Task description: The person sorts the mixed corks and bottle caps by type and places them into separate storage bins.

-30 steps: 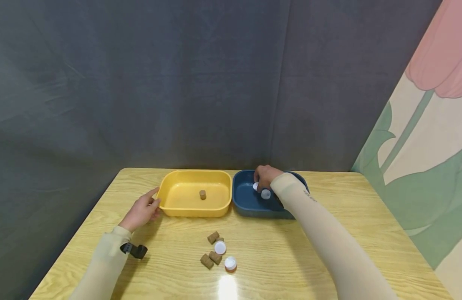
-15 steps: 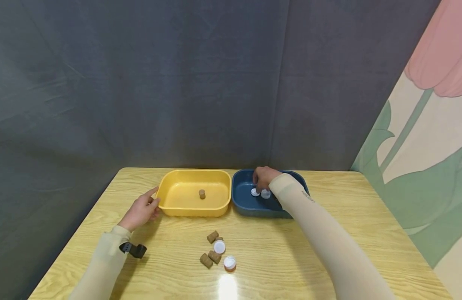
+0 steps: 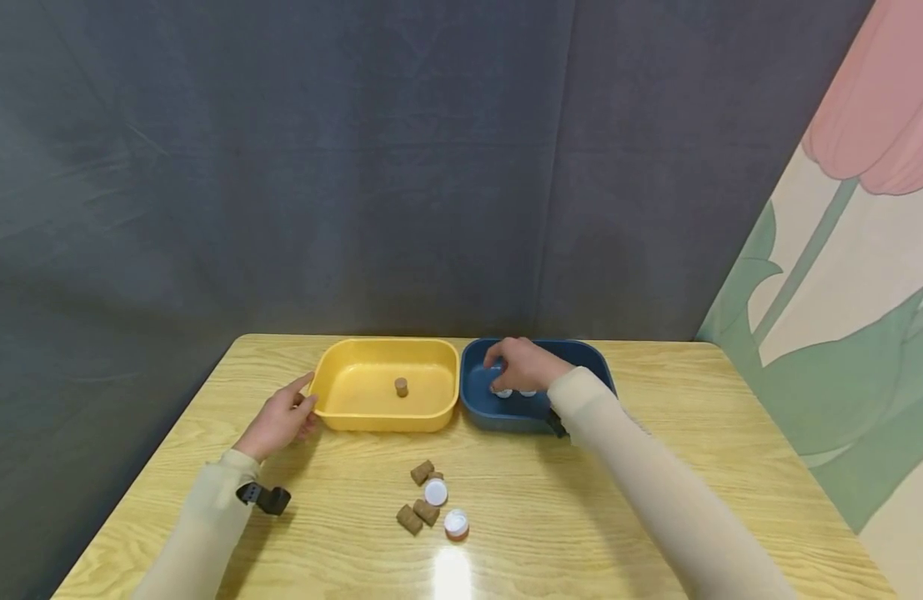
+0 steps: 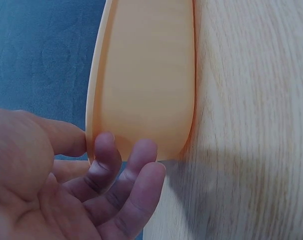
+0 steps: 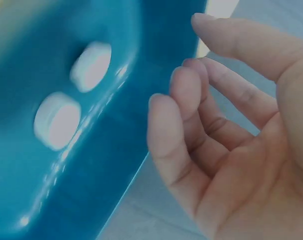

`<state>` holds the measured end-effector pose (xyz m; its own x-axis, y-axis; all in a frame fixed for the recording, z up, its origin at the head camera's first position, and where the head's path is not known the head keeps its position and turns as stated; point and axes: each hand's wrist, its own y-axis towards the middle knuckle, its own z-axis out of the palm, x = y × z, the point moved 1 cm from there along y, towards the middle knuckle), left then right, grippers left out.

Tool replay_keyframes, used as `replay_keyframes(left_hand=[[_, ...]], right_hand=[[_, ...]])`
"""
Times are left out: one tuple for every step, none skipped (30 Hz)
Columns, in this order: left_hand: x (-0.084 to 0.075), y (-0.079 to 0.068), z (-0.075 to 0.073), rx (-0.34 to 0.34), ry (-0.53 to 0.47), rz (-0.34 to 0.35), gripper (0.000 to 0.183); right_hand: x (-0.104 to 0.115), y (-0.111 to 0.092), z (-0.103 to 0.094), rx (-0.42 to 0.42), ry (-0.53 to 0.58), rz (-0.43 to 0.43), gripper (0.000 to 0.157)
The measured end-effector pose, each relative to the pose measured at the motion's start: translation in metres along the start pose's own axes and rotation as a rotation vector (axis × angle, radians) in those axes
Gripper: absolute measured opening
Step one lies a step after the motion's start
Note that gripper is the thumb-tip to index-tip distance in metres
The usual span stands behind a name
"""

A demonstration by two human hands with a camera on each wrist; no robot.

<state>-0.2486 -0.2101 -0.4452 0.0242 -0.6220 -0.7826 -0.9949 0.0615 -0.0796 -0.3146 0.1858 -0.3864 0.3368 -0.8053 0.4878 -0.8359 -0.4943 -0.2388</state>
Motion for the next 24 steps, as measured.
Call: replay_keyframes(left_hand=[[0.000,0.000,0.000,-0.001,0.000,0.001,0.055],[0.001,0.000,0.000,0.000,-0.002,0.002,0.055],[0.001,0.000,0.000,0.001,-0.003,0.003,0.055],[0.001,0.000,0.000,0.001,-0.004,0.004,0.055],[0.001,0.001,0.000,0.001,-0.005,0.005,0.055],[0.001,0.001,0.000,0.001,-0.007,0.006,0.055],[0.001,0.001,0.000,0.001,-0.009,0.007,0.055],[0.001,0.001,0.000,0.001,-0.011,0.008,0.055],[0.001,0.001,0.000,0.002,-0.014,0.010,0.055],[0.001,0.001,0.000,0.002,-0.015,0.013,0.055],[0.001,0.001,0.000,0.003,-0.016,0.014,0.055],[0.002,0.001,0.000,0.003,-0.017,0.016,0.055],[0.002,0.001,0.000,0.004,-0.018,0.016,0.055],[0.002,0.002,0.000,0.005,-0.018,0.017,0.055],[0.003,0.002,0.000,0.004,-0.018,0.018,0.055],[0.003,0.002,0.000,0.003,-0.016,0.018,0.055],[0.003,0.002,0.000,0.003,-0.016,0.017,0.055],[0.004,0.002,0.000,0.002,-0.015,0.018,0.055],[0.004,0.002,0.000,0.002,-0.014,0.018,0.055],[0.004,0.003,0.000,0.002,-0.012,0.018,0.055],[0.004,0.003,0.000,0.002,-0.012,0.017,0.055],[0.004,0.003,0.000,0.002,-0.013,0.015,0.055],[0.004,0.003,0.000,0.002,-0.014,0.012,0.055],[0.004,0.003,0.001,0.003,-0.013,0.011,0.055]], right_hand=[[0.004,-0.004,0.002,-0.008,0.022,-0.025,0.040],[0.007,-0.009,0.004,-0.015,0.044,-0.051,0.039],[0.011,-0.013,0.006,-0.024,0.058,-0.076,0.038],[0.014,-0.017,0.008,-0.029,0.068,-0.106,0.038],[0.017,-0.021,0.010,-0.033,0.078,-0.135,0.036],[0.020,-0.024,0.013,-0.036,0.089,-0.158,0.035],[0.023,-0.028,0.016,-0.041,0.098,-0.179,0.034],[0.025,-0.031,0.019,-0.045,0.103,-0.196,0.033],[0.028,-0.034,0.022,-0.051,0.105,-0.214,0.032],[0.031,-0.037,0.025,-0.054,0.114,-0.229,0.030],[0.033,-0.040,0.029,-0.055,0.127,-0.244,0.028],[0.035,-0.042,0.034,-0.055,0.137,-0.262,0.027],[0.037,-0.044,0.038,-0.053,0.151,-0.283,0.026],[0.040,-0.046,0.043,-0.047,0.167,-0.301,0.026],[0.042,-0.048,0.049,-0.037,0.188,-0.321,0.026],[0.044,-0.050,0.054,-0.026,0.207,-0.339,0.026],[0.046,-0.051,0.059,-0.019,0.218,-0.358,0.026],[0.048,-0.053,0.064,-0.012,0.228,-0.375,0.026],[0.049,-0.054,0.069,-0.005,0.236,-0.384,0.026],[0.051,-0.056,0.074,0.004,0.245,-0.391,0.026],[0.053,-0.057,0.078,0.008,0.248,-0.401,0.026],[0.055,-0.058,0.083,0.008,0.244,-0.408,0.025],[0.056,-0.060,0.087,0.012,0.244,-0.416,0.025],[0.058,-0.061,0.091,0.016,0.247,-0.423,0.025]])
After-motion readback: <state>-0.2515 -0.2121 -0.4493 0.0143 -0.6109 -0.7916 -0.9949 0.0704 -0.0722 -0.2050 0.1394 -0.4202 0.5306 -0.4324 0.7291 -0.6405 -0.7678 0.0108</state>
